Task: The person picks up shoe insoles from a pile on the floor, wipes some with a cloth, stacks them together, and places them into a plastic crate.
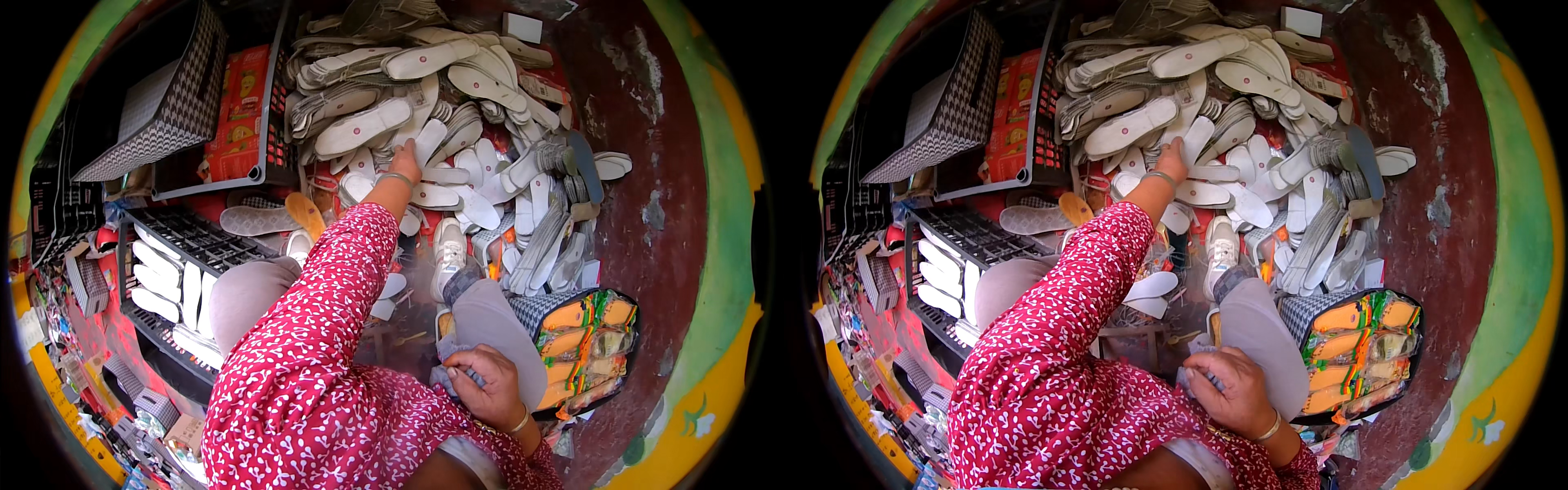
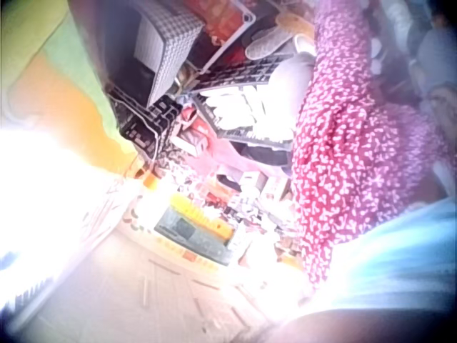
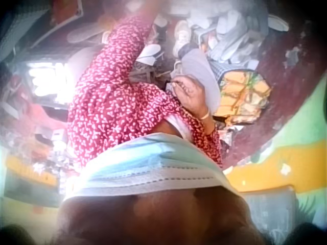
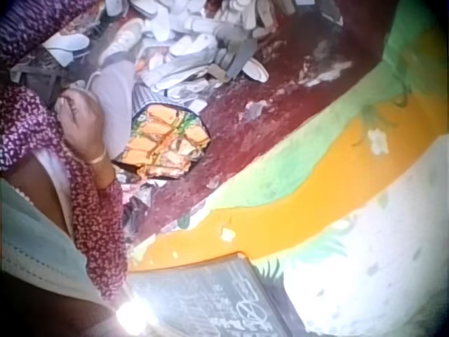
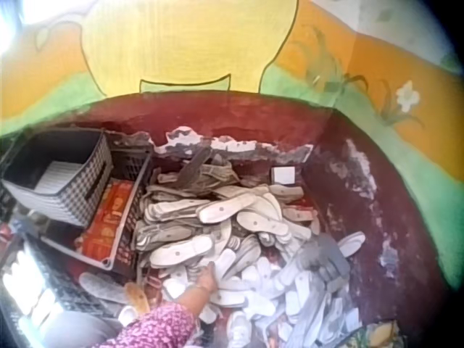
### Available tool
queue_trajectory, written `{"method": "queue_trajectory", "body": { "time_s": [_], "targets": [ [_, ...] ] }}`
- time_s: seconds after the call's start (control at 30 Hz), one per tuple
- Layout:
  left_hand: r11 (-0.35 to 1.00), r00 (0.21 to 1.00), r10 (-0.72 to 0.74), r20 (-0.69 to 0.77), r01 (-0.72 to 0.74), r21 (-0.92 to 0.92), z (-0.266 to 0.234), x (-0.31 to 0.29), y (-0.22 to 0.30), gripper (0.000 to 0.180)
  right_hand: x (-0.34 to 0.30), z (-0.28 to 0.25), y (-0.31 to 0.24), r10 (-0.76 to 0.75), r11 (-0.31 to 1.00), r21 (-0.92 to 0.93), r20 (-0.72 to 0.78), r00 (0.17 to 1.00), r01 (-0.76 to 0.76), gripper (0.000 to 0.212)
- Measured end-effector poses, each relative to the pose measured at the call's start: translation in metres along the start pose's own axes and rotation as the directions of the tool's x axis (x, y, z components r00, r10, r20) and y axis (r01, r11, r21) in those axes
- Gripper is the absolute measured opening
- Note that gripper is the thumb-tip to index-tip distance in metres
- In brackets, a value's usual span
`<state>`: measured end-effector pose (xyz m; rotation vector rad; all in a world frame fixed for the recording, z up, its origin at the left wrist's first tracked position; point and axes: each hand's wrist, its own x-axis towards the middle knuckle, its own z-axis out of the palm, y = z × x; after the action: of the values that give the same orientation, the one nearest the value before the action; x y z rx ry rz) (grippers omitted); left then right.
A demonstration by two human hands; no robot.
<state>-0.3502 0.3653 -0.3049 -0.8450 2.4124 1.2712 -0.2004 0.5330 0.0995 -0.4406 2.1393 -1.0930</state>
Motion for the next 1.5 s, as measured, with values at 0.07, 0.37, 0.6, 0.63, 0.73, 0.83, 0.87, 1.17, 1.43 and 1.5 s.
{"method": "queue_trajectory", "body": {
  "time_s": [0.07, 0.37, 0.6, 0.63, 0.73, 0.83, 0.87, 1.17, 1.43, 1.5],
  "targets": [
    [0.999, 1.000, 0.011, -0.009, -0.011, -0.044, -0.004, 0.004, 0.000, 0.042, 0.001, 0.000, -0.002, 0.004, 1.000, -0.004, 0.006, 1.000, -0.004, 0.009],
    [0.987, 0.903, 0.109, 0.417, -0.149, 0.064, 0.010, 0.019, -0.004, 0.034, 0.002, 0.002, 0.000, 0.002, 1.000, -0.013, 0.002, 1.000, -0.002, 0.009],
    [0.972, 0.948, 0.226, 0.223, -0.234, 0.009, -0.028, -0.016, 0.009, 0.035, -0.007, 0.010, 0.011, 0.096, 0.985, 0.153, -0.089, 0.991, -0.082, 0.011],
    [0.963, 0.957, 0.170, 0.233, -0.112, -0.244, -0.038, -0.019, 0.017, 0.031, -0.008, 0.010, 0.011, 0.141, 0.968, 0.220, -0.087, 0.986, -0.119, 0.011],
    [0.738, 0.930, 0.354, 0.103, -0.210, -0.641, -0.087, -0.031, 0.046, 0.025, -0.015, 0.006, 0.013, 0.166, 0.899, 0.421, -0.072, 0.983, -0.121, 0.020],
    [0.472, 0.862, 0.493, -0.117, -0.378, -0.797, -0.158, -0.086, 0.112, 0.021, -0.007, 0.006, 0.018, -0.053, 0.798, 0.568, -0.263, 0.963, 0.199, 0.030],
    [0.405, 0.763, 0.591, -0.261, -0.561, -0.722, -0.177, -0.100, 0.125, 0.022, -0.004, 0.001, 0.019, -0.021, 0.741, 0.644, -0.262, 0.965, 0.191, 0.030],
    [0.149, 0.177, 0.942, -0.284, -0.982, -0.116, -0.333, -0.313, 0.173, 0.033, 0.015, -0.035, -0.031, -0.023, 0.238, 0.969, 0.079, 0.997, -0.071, 0.051],
    [0.305, 0.406, 0.825, -0.393, -0.905, -0.296, -0.346, -0.323, 0.109, 0.026, 0.054, 0.000, -0.054, -0.198, 0.555, 0.831, 0.090, 0.976, 0.036, 0.026],
    [0.250, 0.515, 0.697, -0.499, -0.826, -0.505, -0.346, -0.304, 0.094, 0.025, 0.065, 0.009, -0.040, -0.156, 0.617, 0.777, -0.032, 0.987, 0.123, 0.026]
  ]
}}
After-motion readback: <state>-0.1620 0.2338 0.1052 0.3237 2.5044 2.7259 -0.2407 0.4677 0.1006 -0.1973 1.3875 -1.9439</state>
